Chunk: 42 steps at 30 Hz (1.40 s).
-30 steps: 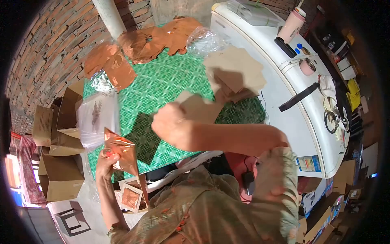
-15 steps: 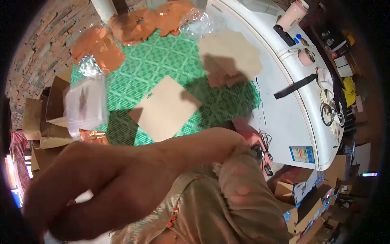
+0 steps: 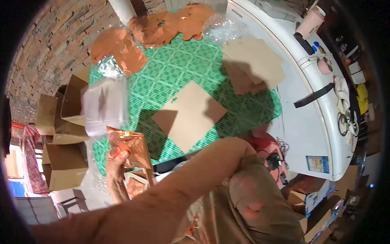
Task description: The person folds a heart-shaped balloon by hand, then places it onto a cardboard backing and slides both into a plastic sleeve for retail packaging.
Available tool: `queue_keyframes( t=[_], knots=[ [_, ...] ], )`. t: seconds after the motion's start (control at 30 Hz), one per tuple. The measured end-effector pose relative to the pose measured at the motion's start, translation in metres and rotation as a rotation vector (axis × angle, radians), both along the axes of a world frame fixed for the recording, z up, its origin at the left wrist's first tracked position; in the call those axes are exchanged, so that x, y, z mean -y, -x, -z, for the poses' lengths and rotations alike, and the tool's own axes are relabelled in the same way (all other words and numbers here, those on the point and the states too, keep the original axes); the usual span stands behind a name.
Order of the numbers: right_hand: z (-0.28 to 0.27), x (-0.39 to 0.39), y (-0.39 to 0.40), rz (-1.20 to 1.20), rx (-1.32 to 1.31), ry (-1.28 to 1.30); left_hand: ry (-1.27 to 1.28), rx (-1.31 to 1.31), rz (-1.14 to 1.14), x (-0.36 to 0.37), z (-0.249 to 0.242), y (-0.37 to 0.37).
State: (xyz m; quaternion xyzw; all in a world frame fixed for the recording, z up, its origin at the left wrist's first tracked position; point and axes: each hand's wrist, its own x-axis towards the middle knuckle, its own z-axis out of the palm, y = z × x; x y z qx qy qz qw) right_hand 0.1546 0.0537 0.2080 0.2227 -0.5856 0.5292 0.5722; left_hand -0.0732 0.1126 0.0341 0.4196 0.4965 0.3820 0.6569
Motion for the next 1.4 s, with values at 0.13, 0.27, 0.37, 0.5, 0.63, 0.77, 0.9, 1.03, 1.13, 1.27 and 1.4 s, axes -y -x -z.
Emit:
queue_keyframes(
  t=[0.13,0.27,0.37,0.5,0.63,0.77,0.9,1.03,1.13,1.27,1.4],
  knots=[
    [0.012,0.005,-0.006,0.113,0.106,-0.008,0.003,0.079,0.167,-0.012,0.012,0.014],
    [0.050,0.009,-0.040,0.578,0.520,-0.124,-0.017,0.089,0.091,-0.008,-0.008,-0.001],
    [0.086,0.004,-0.081,0.986,1.043,-0.208,-0.045,0.036,0.052,-0.006,-0.021,-0.002],
    [0.173,0.039,-0.142,1.580,1.707,-0.235,-0.035,0.044,0.090,-0.020,-0.014,-0.003],
    [0.181,0.040,-0.120,1.624,1.778,-0.246,-0.042,0.038,0.038,-0.027,-0.017,-0.017],
    [0.164,0.016,-0.098,1.596,1.717,-0.280,-0.034,0.079,0.011,-0.032,-0.017,-0.021],
    [0.147,-0.040,-0.106,1.665,1.499,-0.400,-0.016,0.184,-0.040,-0.032,-0.021,-0.025],
    [0.129,-0.148,-0.106,1.585,1.370,-0.494,0.029,0.223,-0.014,-0.033,-0.010,-0.022],
    [0.124,-0.244,-0.082,1.478,1.251,-0.410,0.062,0.257,0.035,-0.034,0.003,-0.014],
    [0.153,-0.375,-0.051,1.444,1.198,-0.315,0.051,0.300,0.010,-0.033,0.023,-0.007],
    [0.178,-0.426,-0.021,1.494,1.245,-0.323,0.077,0.331,-0.013,-0.032,0.027,-0.005]
  ],
)
